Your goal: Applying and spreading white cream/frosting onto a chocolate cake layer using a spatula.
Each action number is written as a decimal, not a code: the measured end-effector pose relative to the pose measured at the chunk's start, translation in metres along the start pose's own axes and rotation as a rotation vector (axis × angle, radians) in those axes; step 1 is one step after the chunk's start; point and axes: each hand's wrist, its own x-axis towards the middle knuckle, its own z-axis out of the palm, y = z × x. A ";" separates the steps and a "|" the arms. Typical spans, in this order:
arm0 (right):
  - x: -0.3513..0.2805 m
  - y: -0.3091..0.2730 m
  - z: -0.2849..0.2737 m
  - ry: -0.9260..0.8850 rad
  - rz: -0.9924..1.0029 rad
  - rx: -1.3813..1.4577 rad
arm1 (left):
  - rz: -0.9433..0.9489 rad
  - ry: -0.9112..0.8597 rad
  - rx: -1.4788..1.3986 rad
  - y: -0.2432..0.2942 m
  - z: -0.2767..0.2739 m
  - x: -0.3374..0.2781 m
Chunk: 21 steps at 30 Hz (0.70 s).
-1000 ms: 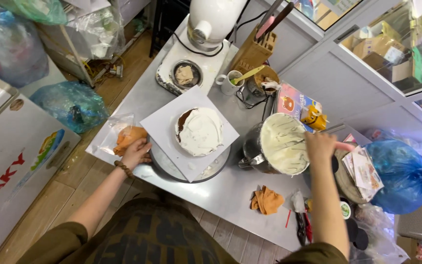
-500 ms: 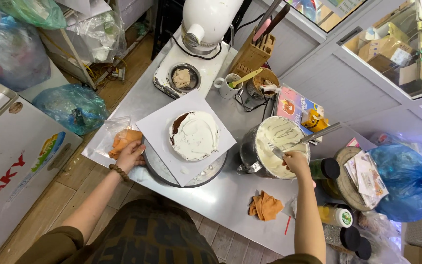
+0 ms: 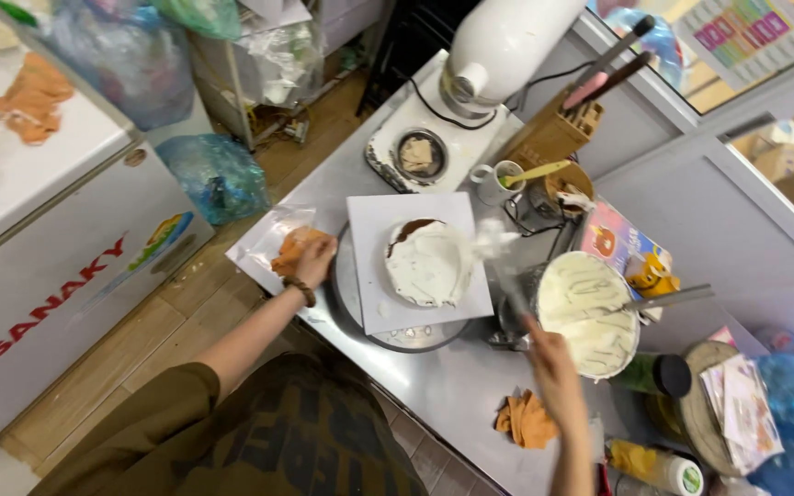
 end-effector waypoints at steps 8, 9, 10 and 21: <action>0.022 -0.054 0.095 0.039 0.179 -0.272 | -0.447 -0.212 0.007 0.138 0.022 -0.109; 0.022 -0.059 0.090 0.052 0.180 -0.355 | -0.461 -0.234 -0.017 0.130 0.022 -0.113; 0.021 -0.062 0.084 0.052 0.178 -0.354 | -0.460 -0.232 -0.017 0.129 0.021 -0.115; 0.022 -0.070 0.114 0.221 0.072 -0.451 | -0.497 -0.263 -0.193 0.120 0.030 -0.138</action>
